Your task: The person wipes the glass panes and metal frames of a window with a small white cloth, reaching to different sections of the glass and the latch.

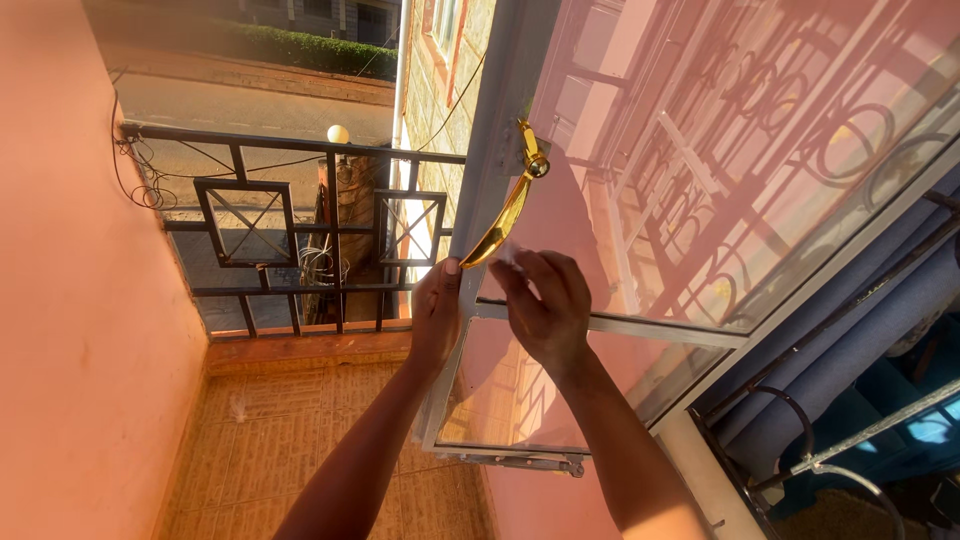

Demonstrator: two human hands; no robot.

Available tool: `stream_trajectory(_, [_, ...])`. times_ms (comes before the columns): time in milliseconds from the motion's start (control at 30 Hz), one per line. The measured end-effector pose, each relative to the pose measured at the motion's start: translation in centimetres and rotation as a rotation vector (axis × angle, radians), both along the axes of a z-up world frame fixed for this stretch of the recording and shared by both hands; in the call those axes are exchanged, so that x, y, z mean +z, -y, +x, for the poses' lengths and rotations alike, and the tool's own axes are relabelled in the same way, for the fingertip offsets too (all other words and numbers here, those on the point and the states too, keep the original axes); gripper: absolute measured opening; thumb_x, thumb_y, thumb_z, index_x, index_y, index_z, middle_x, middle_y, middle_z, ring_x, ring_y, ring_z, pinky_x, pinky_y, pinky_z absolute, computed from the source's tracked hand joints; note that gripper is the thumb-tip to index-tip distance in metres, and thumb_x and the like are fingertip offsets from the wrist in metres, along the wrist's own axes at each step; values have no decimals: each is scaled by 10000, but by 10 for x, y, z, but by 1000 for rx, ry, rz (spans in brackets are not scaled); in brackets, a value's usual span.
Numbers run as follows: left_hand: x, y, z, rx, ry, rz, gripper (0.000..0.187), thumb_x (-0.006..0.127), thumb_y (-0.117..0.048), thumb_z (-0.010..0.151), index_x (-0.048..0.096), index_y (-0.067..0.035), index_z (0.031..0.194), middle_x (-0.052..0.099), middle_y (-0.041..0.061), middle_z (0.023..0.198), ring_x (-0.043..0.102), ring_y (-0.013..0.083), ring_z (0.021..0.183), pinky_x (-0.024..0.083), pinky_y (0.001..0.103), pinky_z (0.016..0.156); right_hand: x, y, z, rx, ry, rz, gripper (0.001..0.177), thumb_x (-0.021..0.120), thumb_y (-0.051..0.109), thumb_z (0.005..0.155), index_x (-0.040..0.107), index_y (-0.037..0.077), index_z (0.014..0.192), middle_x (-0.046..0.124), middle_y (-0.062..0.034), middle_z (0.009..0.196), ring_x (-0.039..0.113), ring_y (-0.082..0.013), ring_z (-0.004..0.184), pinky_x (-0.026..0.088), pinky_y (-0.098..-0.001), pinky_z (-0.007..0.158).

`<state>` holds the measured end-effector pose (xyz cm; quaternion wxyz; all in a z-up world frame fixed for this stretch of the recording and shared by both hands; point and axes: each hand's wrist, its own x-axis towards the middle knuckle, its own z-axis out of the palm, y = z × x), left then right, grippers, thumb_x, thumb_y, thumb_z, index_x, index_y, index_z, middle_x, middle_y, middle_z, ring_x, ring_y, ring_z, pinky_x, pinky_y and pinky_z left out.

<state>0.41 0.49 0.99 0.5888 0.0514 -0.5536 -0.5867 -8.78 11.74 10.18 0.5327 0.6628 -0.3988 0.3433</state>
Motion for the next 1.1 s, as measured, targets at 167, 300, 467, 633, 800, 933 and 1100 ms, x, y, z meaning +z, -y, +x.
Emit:
stream_trajectory(167, [-9, 2, -4, 20, -1, -47, 488, 430, -408, 1167, 543, -69, 834, 404, -64, 731, 322, 38, 670, 304, 232, 591, 7, -42, -72, -116, 403, -233, 99, 709, -27, 1056, 703, 31, 1136, 576, -88, 1157, 614, -237, 1059, 538, -360, 861])
stream_trajectory(300, [-12, 4, -5, 15, 13, -35, 471, 412, -410, 1127, 597, -66, 863, 469, -60, 728, 386, 41, 664, 348, 239, 591, -14, -36, -76, -97, 652, -409, 157, 670, 18, 1080, 656, -26, 1229, 556, -96, 1229, 592, -222, 1092, 544, -334, 877])
stream_trajectory(467, [-20, 11, -9, 98, 32, -33, 483, 455, -392, 1170, 504, -77, 807, 352, -67, 709, 275, 42, 657, 251, 243, 579, -61, -13, -10, 1, 429, -32, 139, 728, -54, 946, 766, 26, 1054, 664, -57, 1127, 648, -221, 1029, 591, -260, 755])
stream_trajectory(633, [-15, 7, -8, 68, 22, -28, 452, 428, -403, 1115, 549, -99, 804, 390, -77, 680, 300, 35, 627, 266, 237, 553, -45, -30, -34, -139, 329, -198, 216, 790, -80, 901, 755, 50, 1071, 641, -55, 1150, 613, -252, 1089, 585, -335, 875])
stream_trajectory(800, [-8, 1, -4, 72, -9, -74, 469, 425, -401, 1145, 520, -100, 797, 375, -81, 708, 301, 38, 658, 279, 240, 578, -47, -20, -4, -118, 580, -241, 262, 736, -135, 932, 750, 54, 1113, 632, -71, 1175, 596, -254, 1142, 561, -364, 939])
stream_trajectory(933, [3, -7, 2, 19, -3, -4, 463, 429, -412, 1127, 539, -94, 809, 394, -78, 680, 316, 38, 618, 279, 239, 540, -54, -8, 19, -51, 357, -20, 272, 781, -87, 870, 769, 66, 1094, 675, -47, 1105, 620, -234, 1082, 576, -353, 891])
stream_trajectory(1100, [8, -9, 6, 11, 15, -26, 458, 404, -437, 1081, 653, -86, 925, 480, -73, 687, 378, 33, 615, 321, 236, 540, -53, -28, -33, -176, 340, -197, 187, 806, -35, 935, 764, 75, 1080, 649, -38, 1124, 606, -224, 1094, 557, -374, 890])
